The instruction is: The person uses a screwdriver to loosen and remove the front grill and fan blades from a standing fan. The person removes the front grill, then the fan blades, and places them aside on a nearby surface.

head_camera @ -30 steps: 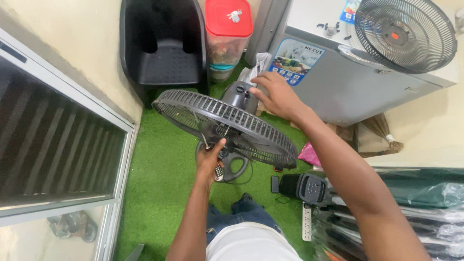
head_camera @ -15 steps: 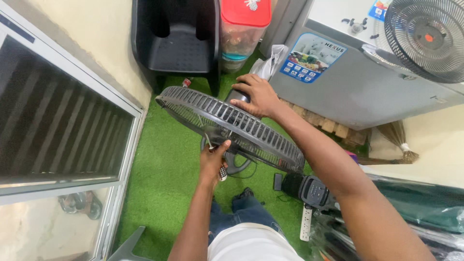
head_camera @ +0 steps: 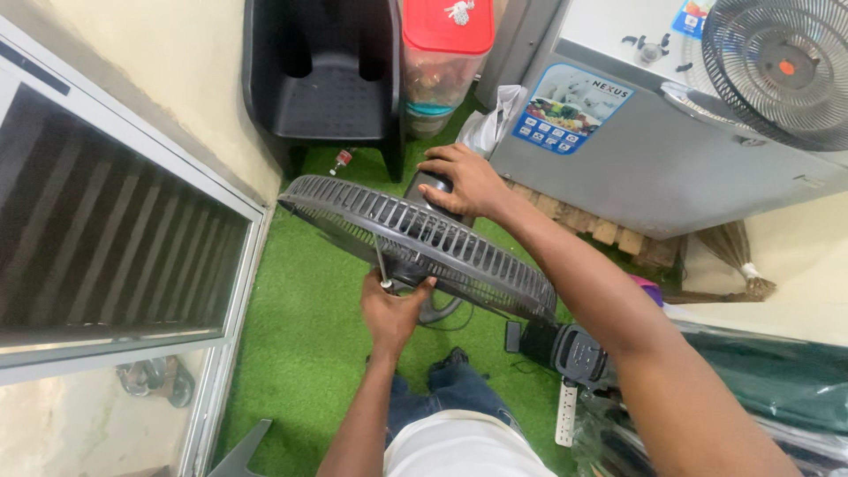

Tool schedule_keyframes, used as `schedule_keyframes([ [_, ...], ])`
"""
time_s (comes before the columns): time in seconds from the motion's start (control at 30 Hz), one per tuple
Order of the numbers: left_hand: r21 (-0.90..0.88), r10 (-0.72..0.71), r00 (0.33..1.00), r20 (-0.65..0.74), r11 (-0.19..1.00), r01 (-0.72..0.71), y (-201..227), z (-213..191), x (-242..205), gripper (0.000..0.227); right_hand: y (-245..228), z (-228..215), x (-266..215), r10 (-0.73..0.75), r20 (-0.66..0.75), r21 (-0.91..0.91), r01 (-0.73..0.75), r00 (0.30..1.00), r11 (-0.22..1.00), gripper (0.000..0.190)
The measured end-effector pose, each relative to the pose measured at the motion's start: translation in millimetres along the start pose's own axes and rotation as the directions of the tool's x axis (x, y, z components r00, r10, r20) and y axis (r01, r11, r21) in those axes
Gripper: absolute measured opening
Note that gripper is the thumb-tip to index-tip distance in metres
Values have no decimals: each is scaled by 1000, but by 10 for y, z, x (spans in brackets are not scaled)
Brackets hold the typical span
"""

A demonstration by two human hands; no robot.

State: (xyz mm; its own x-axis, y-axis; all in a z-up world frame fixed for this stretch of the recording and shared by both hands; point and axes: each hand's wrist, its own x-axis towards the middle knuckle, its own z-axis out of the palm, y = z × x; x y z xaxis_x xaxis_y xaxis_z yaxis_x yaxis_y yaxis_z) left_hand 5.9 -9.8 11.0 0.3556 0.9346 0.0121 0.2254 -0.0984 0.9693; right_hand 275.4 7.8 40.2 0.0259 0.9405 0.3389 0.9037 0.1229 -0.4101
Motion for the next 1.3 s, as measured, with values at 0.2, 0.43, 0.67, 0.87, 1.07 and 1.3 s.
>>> schedule_keyframes([
  [0.2, -98, 49, 999, 15, 994, -47, -218, 37, 56, 54, 65, 42, -50, 55, 36, -33, -54, 998, 998, 51],
  [0.43, -397, -440, 852, 285, 754, 523, -441, 52, 128, 40, 119, 114, -366, 325, -8, 215, -316, 946, 924, 127],
  [0.67, -466, -479, 793, 376, 642, 609, -595, 25, 145, 45, 27, 62, -554, 310, 29, 231, -308, 950, 923, 128],
  [0.87, -431, -449, 827, 338, 707, 560, -729, 24, 149, 40, -14, 51, -584, 277, 20, 279, -272, 961, 921, 125],
  [1.07, -447, -477, 806, 350, 671, 591, -677, 13, 138, 46, 56, 81, -828, 283, -15, 440, -248, 959, 863, 131],
  [1.3, -489, -530, 723, 443, 533, 691, -524, 7, 163, 49, 67, 124, -939, 296, -46, 354, -261, 954, 898, 122],
])
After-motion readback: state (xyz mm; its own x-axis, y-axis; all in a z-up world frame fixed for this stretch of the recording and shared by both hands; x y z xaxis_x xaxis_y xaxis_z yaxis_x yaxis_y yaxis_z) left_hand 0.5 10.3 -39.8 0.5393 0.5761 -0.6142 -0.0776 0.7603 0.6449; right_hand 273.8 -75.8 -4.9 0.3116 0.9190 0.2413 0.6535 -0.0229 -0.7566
